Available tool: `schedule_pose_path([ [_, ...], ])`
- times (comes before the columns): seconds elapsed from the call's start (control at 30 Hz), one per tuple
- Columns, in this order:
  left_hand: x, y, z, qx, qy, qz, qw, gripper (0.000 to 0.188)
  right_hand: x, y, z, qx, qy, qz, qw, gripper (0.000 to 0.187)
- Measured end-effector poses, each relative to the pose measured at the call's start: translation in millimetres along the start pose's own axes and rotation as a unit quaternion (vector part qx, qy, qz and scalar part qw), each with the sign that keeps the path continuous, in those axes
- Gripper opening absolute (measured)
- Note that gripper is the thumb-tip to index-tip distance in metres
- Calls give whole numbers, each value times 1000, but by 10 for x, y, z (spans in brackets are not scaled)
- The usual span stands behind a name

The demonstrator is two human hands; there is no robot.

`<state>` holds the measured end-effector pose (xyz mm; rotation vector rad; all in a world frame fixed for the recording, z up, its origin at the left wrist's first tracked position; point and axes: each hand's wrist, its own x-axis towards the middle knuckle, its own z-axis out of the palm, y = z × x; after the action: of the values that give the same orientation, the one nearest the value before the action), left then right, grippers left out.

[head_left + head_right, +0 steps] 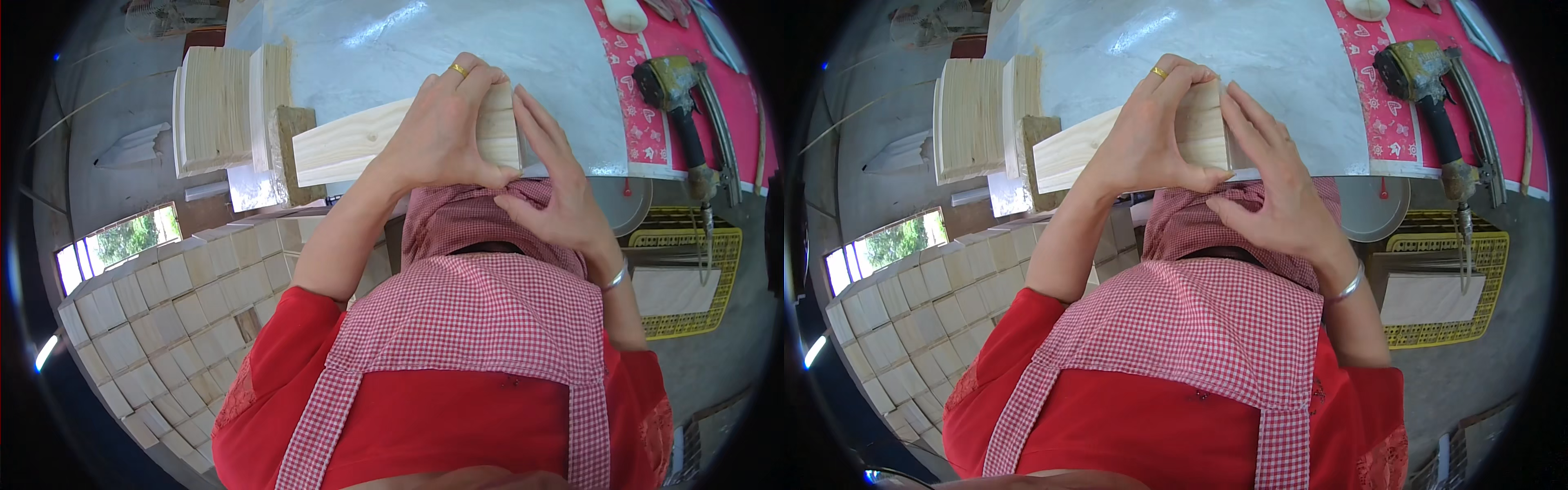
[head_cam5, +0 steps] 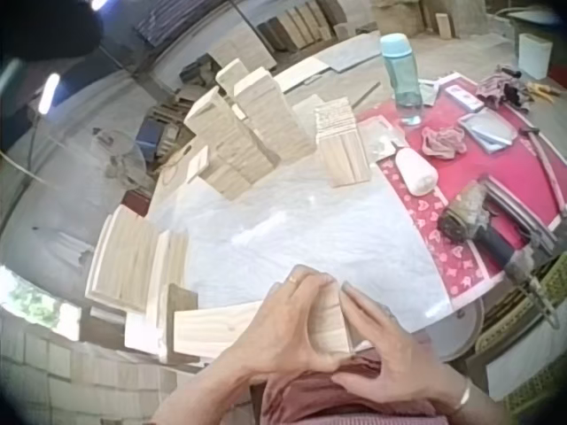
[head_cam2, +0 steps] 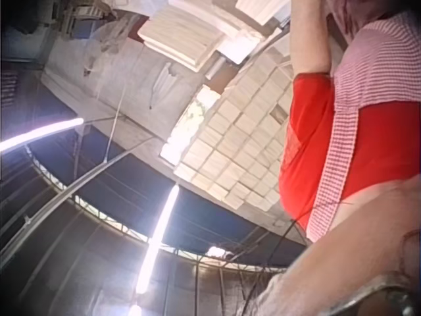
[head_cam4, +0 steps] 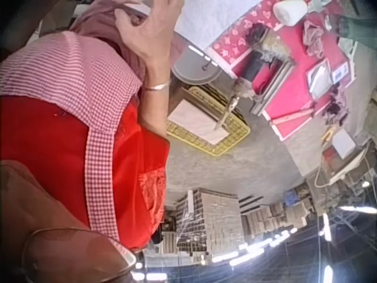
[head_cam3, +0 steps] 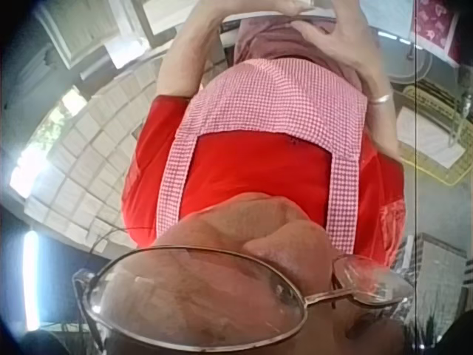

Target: Assembling small wooden boxes using wood glue and a pneumatic nail gun.

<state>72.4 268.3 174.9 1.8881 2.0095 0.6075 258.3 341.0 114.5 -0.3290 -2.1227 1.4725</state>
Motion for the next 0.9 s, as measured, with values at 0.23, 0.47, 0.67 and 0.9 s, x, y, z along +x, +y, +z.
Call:
schedule_pose_path([
  [0.23, -1, -10, 0, -5, 7, 8, 1000, 84, -373, -69, 63, 65, 5, 18, 998, 79],
  [0.47, 8, -19, -1, 7, 12, 11, 1000, 85, -393, -67, 138, 66, 32, -3, 997, 74],
  [0.67, 7, -21, 17, 7, 13, 8, 1000, 85, -389, -31, 207, 102, 65, -20, 992, 75],
  [0.9, -28, -20, 24, 15, 20, 7, 1000, 86, -187, -15, 30, 78, 57, -22, 995, 81],
])
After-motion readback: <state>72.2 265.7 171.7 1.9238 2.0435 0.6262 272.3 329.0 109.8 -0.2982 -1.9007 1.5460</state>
